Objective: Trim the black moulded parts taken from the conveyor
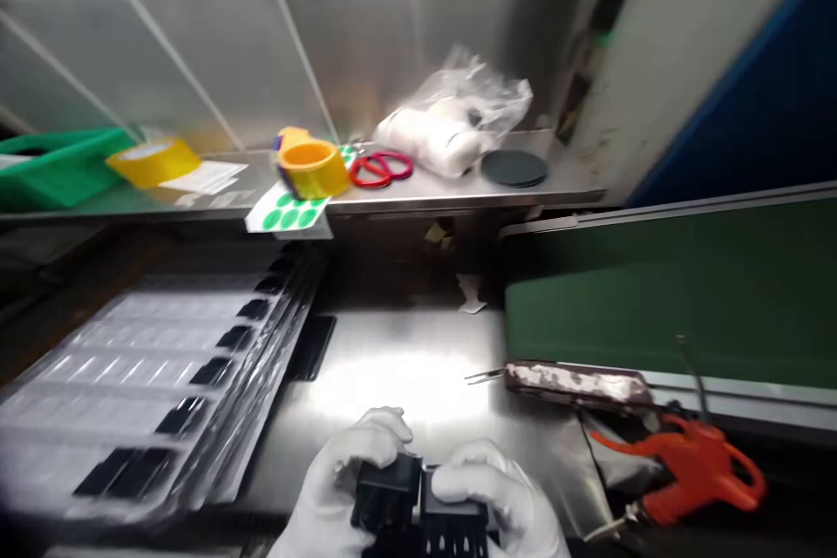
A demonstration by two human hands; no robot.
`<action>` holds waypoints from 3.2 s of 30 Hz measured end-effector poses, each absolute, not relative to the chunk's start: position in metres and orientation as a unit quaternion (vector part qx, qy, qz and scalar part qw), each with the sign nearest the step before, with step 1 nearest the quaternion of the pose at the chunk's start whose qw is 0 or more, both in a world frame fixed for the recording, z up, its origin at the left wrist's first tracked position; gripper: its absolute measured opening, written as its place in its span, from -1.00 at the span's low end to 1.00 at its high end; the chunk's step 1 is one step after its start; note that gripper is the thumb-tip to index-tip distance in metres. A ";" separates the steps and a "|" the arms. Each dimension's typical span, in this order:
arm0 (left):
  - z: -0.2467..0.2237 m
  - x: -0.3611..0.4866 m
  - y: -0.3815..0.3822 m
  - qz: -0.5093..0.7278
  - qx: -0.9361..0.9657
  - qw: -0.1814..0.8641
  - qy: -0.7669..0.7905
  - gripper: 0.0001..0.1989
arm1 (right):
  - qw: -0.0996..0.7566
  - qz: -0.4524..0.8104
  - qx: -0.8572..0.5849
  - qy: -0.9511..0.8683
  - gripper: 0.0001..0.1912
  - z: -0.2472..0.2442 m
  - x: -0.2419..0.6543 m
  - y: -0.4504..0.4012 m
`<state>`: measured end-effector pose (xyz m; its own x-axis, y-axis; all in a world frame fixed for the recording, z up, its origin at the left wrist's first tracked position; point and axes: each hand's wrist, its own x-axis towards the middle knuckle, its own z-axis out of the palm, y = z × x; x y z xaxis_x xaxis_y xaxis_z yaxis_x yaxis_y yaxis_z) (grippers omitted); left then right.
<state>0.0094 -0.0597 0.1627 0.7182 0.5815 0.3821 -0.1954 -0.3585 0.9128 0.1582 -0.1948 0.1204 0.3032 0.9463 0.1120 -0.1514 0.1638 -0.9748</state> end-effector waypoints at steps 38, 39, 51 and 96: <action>0.123 -0.117 -0.041 0.371 0.293 0.875 0.106 -0.69 | 0.640 0.648 -0.385 -0.149 -0.42 0.131 0.011 -0.132; 0.119 -0.117 -0.042 0.369 0.253 0.890 0.090 -0.68 | 0.645 0.635 -0.398 -0.153 -0.41 0.118 0.013 -0.130; 0.127 -0.133 -0.020 0.304 0.577 0.706 0.277 -0.56 | 0.498 0.219 -0.805 -0.235 -0.61 -0.092 0.097 -0.131; 0.015 -0.216 -0.062 0.115 0.414 0.679 0.596 -0.73 | 0.309 0.675 -0.593 -0.312 -0.47 -0.025 -0.029 -0.128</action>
